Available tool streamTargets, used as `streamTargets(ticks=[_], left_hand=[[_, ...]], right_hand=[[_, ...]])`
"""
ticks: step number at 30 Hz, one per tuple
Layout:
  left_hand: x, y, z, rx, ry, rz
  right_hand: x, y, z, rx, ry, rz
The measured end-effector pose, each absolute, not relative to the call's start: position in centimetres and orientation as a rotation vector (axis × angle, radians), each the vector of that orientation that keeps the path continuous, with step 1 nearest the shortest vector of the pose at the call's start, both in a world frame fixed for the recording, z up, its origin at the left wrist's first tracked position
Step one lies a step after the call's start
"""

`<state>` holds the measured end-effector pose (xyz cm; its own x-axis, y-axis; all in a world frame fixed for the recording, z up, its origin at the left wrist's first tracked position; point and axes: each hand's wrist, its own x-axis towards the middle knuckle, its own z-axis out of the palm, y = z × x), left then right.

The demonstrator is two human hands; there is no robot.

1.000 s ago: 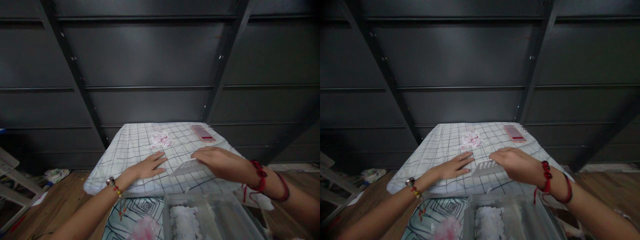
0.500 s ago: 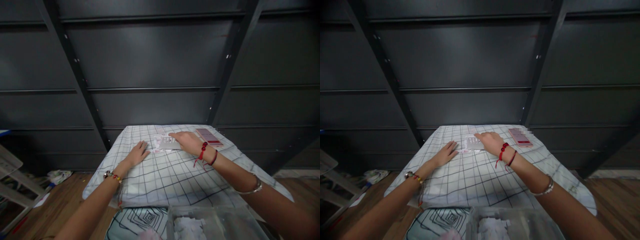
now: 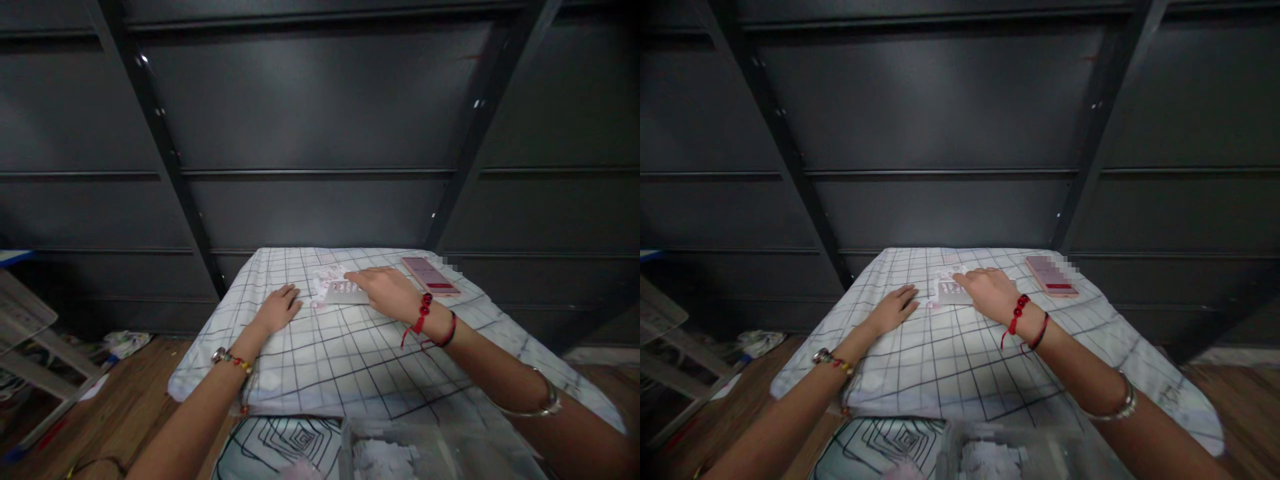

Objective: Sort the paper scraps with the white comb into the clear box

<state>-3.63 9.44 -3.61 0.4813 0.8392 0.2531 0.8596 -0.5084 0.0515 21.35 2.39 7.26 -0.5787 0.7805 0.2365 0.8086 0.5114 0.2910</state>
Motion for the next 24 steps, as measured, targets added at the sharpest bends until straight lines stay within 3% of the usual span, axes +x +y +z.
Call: streamTargets(ticks=[11, 24], left_hand=[[-3.8, 9.4, -3.9, -2.633, -1.490, -0.468], [-3.4, 8.0, -2.7, -2.907, -0.882, -0.565]], right_hand=[[21.3, 1.6, 8.0, -1.400, -2.660, -0.523], [20.8, 1.1, 8.3, -1.429, -2.707, -0.493]])
